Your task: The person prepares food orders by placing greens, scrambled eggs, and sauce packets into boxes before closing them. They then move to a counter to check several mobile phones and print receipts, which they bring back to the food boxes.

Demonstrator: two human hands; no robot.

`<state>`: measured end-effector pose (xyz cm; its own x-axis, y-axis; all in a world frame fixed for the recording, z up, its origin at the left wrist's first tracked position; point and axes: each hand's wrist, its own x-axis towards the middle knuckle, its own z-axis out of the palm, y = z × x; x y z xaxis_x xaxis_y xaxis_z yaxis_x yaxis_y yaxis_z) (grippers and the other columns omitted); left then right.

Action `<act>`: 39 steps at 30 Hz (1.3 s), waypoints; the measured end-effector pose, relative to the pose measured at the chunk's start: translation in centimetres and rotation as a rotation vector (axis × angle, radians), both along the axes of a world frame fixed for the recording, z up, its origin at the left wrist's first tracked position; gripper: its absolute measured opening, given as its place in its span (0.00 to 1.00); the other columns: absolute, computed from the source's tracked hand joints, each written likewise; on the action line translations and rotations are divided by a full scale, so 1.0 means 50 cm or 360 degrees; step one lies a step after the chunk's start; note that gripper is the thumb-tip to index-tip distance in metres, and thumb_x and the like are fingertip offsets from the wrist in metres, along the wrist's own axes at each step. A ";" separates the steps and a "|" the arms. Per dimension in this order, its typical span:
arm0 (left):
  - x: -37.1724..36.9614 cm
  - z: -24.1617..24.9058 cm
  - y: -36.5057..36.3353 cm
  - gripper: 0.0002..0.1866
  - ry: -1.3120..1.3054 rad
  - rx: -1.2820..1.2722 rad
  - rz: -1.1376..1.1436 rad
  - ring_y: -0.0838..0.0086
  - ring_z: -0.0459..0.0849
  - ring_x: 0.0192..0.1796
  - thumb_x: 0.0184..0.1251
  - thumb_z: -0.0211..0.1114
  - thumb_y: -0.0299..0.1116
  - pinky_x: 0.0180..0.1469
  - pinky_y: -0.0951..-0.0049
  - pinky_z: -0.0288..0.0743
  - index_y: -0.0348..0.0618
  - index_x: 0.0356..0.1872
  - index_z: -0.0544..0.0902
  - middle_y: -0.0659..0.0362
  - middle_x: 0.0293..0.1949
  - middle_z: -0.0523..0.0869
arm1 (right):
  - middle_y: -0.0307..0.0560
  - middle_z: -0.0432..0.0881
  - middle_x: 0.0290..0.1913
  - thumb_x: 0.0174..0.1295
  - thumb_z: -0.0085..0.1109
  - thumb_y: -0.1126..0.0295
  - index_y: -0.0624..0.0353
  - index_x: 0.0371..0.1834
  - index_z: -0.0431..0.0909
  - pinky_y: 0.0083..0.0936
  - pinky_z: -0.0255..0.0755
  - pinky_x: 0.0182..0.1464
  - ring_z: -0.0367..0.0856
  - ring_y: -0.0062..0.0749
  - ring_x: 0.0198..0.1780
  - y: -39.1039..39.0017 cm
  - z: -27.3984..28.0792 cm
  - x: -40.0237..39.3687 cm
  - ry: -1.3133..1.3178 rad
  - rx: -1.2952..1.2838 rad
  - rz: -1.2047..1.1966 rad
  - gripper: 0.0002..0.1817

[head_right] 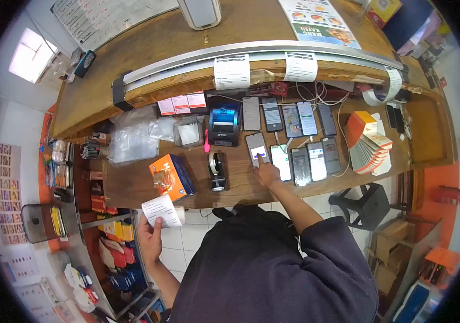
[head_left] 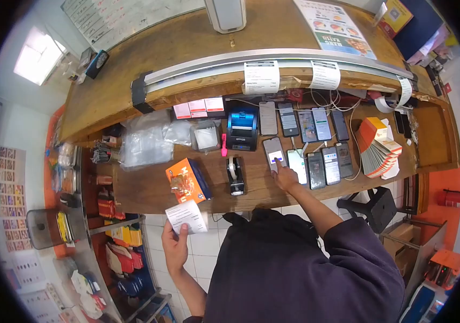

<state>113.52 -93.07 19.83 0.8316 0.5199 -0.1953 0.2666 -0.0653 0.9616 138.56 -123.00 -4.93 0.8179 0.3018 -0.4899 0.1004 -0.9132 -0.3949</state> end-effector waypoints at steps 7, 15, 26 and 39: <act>0.082 0.010 -0.064 0.19 -0.0021 -0.0070 -0.0239 0.77 0.83 0.56 0.77 0.64 0.24 0.61 0.73 0.76 0.34 0.65 0.76 0.57 0.53 0.87 | 0.60 0.84 0.62 0.78 0.56 0.51 0.51 0.81 0.62 0.42 0.79 0.62 0.85 0.47 0.61 0.060 0.120 0.026 0.0454 0.1090 0.0295 0.33; 0.174 0.039 -0.104 0.28 -0.0061 -0.0273 -0.0552 0.77 0.85 0.58 0.74 0.68 0.23 0.59 0.74 0.78 0.35 0.71 0.70 0.54 0.55 0.88 | 0.41 0.85 0.58 0.64 0.75 0.73 0.59 0.73 0.73 0.27 0.73 0.65 0.82 0.23 0.59 0.167 0.439 0.018 0.1496 0.1899 0.0492 0.33; 0.234 0.039 -0.162 0.26 -0.0119 -0.0431 -0.0595 0.76 0.88 0.55 0.77 0.65 0.23 0.58 0.74 0.81 0.31 0.71 0.68 0.52 0.54 0.90 | 0.46 0.88 0.45 0.69 0.65 0.79 0.71 0.59 0.73 0.24 0.83 0.45 0.88 0.23 0.44 0.075 0.631 0.242 0.0245 0.1962 0.0159 0.18; 0.295 -0.042 -0.147 0.29 -0.0299 -0.0230 -0.0301 0.70 0.88 0.58 0.76 0.65 0.21 0.60 0.69 0.82 0.30 0.73 0.66 0.47 0.59 0.88 | 0.58 0.85 0.47 0.66 0.64 0.74 0.63 0.46 0.83 0.47 0.74 0.56 0.81 0.56 0.53 0.247 0.651 0.339 -0.1314 0.1301 0.0493 0.08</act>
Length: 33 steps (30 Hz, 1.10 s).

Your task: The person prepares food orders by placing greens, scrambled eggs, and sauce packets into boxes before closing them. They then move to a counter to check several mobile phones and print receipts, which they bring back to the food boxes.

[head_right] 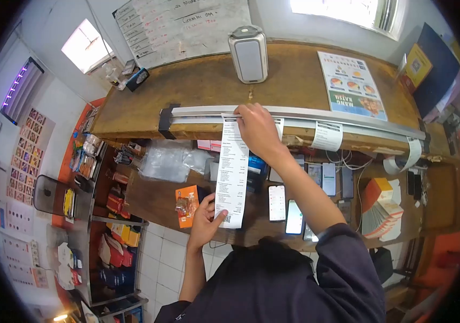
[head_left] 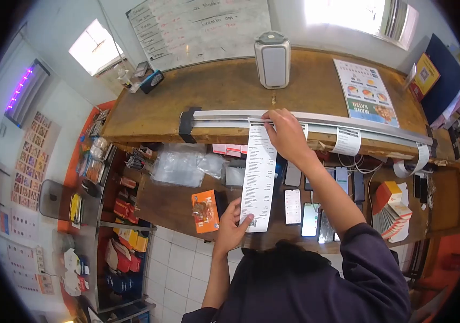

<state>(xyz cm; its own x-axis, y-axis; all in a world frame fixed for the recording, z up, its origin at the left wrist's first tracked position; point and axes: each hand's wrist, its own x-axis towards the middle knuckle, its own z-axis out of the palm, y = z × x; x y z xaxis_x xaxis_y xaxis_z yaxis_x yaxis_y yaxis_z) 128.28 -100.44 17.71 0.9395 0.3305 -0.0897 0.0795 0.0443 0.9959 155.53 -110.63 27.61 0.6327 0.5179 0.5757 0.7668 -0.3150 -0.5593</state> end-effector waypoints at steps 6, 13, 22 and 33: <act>0.000 -0.022 -0.002 0.30 0.0039 0.0023 0.0081 0.67 0.88 0.59 0.74 0.66 0.21 0.61 0.68 0.82 0.30 0.73 0.66 0.46 0.58 0.88 | 0.55 0.84 0.43 0.63 0.65 0.75 0.61 0.45 0.86 0.43 0.75 0.55 0.81 0.52 0.50 0.021 -0.040 0.020 -0.0300 -0.0186 -0.0053 0.08; -0.010 -0.025 -0.005 0.30 0.0081 0.0007 0.0046 0.67 0.87 0.60 0.74 0.66 0.21 0.60 0.68 0.82 0.30 0.73 0.66 0.46 0.60 0.87 | 0.49 0.81 0.44 0.61 0.65 0.76 0.62 0.44 0.88 0.40 0.73 0.56 0.79 0.43 0.51 0.016 -0.033 0.016 -0.0604 -0.0313 -0.0103 0.09; -0.027 -0.036 -0.009 0.30 0.0162 0.0018 0.0003 0.69 0.87 0.59 0.75 0.65 0.21 0.56 0.70 0.83 0.31 0.74 0.66 0.48 0.60 0.87 | 0.48 0.83 0.47 0.63 0.60 0.76 0.64 0.48 0.87 0.38 0.71 0.58 0.80 0.41 0.53 0.002 -0.039 0.005 -0.0649 -0.0525 0.0023 0.12; -0.019 -0.008 0.004 0.30 0.0229 0.0009 -0.0019 0.72 0.88 0.55 0.75 0.65 0.21 0.47 0.75 0.83 0.35 0.75 0.66 0.51 0.57 0.88 | 0.51 0.81 0.41 0.59 0.58 0.72 0.65 0.37 0.86 0.42 0.70 0.58 0.79 0.41 0.52 0.015 -0.041 -0.038 -0.0926 -0.0677 -0.0265 0.09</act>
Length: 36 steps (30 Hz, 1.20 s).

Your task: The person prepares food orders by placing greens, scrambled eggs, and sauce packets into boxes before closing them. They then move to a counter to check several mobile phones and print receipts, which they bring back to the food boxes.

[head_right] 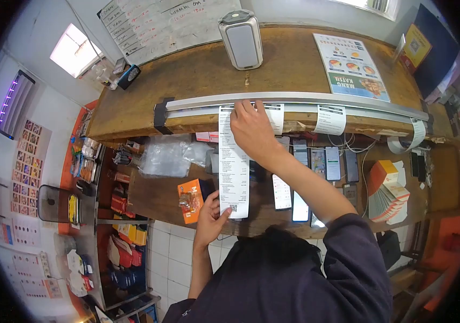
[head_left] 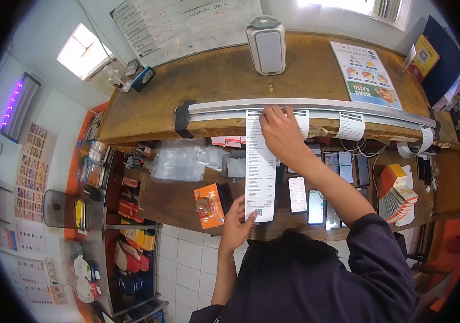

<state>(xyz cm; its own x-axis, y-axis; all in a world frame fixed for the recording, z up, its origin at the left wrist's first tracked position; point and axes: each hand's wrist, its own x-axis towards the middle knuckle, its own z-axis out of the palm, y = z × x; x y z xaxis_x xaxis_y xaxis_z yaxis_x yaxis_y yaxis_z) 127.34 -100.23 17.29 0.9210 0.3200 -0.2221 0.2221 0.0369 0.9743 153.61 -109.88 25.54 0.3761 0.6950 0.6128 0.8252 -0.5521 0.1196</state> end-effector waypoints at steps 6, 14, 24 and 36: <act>0.000 -0.020 0.017 0.31 -0.0065 0.0073 -0.0009 0.75 0.88 0.53 0.72 0.67 0.20 0.49 0.76 0.80 0.35 0.74 0.67 0.52 0.53 0.89 | 0.50 0.79 0.46 0.60 0.57 0.73 0.66 0.45 0.83 0.39 0.68 0.57 0.78 0.40 0.53 0.004 0.007 -0.004 0.0136 -0.0085 -0.0166 0.13; 0.006 -0.014 0.034 0.33 -0.0106 0.0100 -0.0050 0.76 0.88 0.49 0.71 0.69 0.20 0.49 0.76 0.81 0.36 0.75 0.67 0.54 0.49 0.89 | 0.49 0.80 0.40 0.60 0.59 0.72 0.59 0.33 0.86 0.39 0.67 0.53 0.78 0.40 0.50 0.005 0.013 0.009 0.0071 -0.0102 -0.0120 0.06; 0.016 -0.067 0.060 0.34 -0.0195 0.0149 -0.0172 0.75 0.90 0.43 0.69 0.71 0.21 0.42 0.76 0.80 0.36 0.74 0.68 0.52 0.47 0.91 | 0.51 0.81 0.45 0.61 0.56 0.80 0.63 0.40 0.85 0.42 0.67 0.57 0.79 0.46 0.53 -0.011 0.032 -0.013 0.0322 0.0305 -0.0008 0.09; 0.026 -0.063 0.090 0.31 -0.0088 0.0130 -0.0269 0.71 0.92 0.48 0.70 0.71 0.25 0.44 0.75 0.82 0.34 0.72 0.70 0.47 0.51 0.91 | 0.59 0.89 0.45 0.63 0.63 0.73 0.66 0.44 0.86 0.39 0.81 0.47 0.89 0.51 0.45 -0.186 -0.286 -0.113 0.1822 0.0430 -0.0453 0.10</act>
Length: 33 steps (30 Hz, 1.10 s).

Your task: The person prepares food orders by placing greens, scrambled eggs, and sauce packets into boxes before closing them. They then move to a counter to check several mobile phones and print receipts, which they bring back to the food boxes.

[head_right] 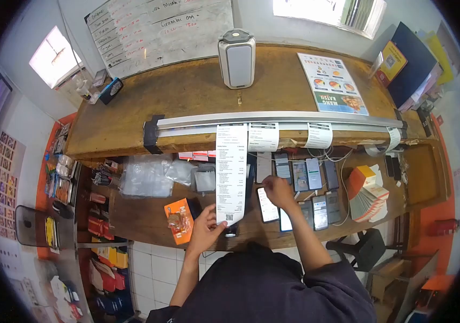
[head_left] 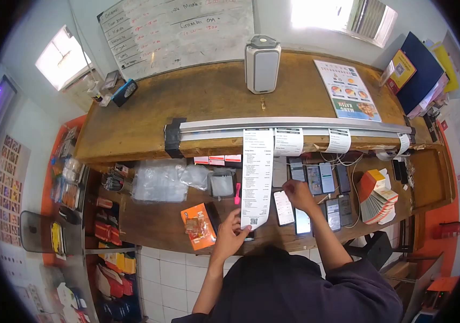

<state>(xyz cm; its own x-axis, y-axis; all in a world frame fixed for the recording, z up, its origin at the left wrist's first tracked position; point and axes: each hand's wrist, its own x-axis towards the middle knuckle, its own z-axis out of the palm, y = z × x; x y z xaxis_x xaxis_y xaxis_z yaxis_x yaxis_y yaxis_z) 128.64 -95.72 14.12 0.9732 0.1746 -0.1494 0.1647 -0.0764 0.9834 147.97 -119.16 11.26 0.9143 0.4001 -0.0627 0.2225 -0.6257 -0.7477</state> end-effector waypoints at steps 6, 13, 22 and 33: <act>0.007 0.034 0.001 0.31 0.0200 0.0015 -0.0124 0.74 0.89 0.52 0.72 0.69 0.23 0.53 0.74 0.80 0.33 0.72 0.68 0.51 0.54 0.90 | 0.63 0.85 0.50 0.62 0.65 0.68 0.67 0.58 0.80 0.46 0.81 0.52 0.86 0.58 0.52 0.082 -0.244 0.060 0.0073 0.0101 -0.0055 0.22; 0.011 0.019 0.001 0.24 0.0058 -0.0006 -0.0192 0.70 0.93 0.47 0.74 0.68 0.26 0.45 0.72 0.84 0.32 0.67 0.73 0.48 0.50 0.93 | 0.76 0.67 0.65 0.62 0.70 0.63 0.69 0.79 0.57 0.53 0.79 0.60 0.80 0.75 0.57 0.201 -0.344 0.067 0.0011 0.0077 -0.0456 0.46; 0.010 0.012 0.004 0.23 0.0157 0.0001 -0.0318 0.73 0.90 0.49 0.78 0.65 0.24 0.54 0.73 0.82 0.31 0.68 0.70 0.51 0.53 0.91 | 0.64 0.76 0.47 0.60 0.70 0.72 0.70 0.49 0.77 0.47 0.77 0.48 0.79 0.61 0.46 0.203 -0.342 0.052 -0.0118 0.0571 -0.0606 0.18; 0.004 0.002 -0.002 0.20 0.0012 -0.0009 -0.0186 0.72 0.93 0.44 0.76 0.66 0.26 0.45 0.73 0.83 0.31 0.64 0.74 0.49 0.47 0.93 | 0.51 0.73 0.29 0.56 0.72 0.76 0.69 0.30 0.77 0.36 0.69 0.35 0.73 0.42 0.31 0.172 -0.200 0.065 -0.0358 0.0716 -0.0366 0.11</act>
<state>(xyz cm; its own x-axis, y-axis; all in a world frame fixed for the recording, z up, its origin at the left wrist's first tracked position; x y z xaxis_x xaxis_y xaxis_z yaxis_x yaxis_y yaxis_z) 128.87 -95.82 14.23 0.9857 0.0593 -0.1576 0.1625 -0.0899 0.9826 151.19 -110.59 1.28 0.9523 0.1308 0.2757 0.3033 -0.3065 -0.9022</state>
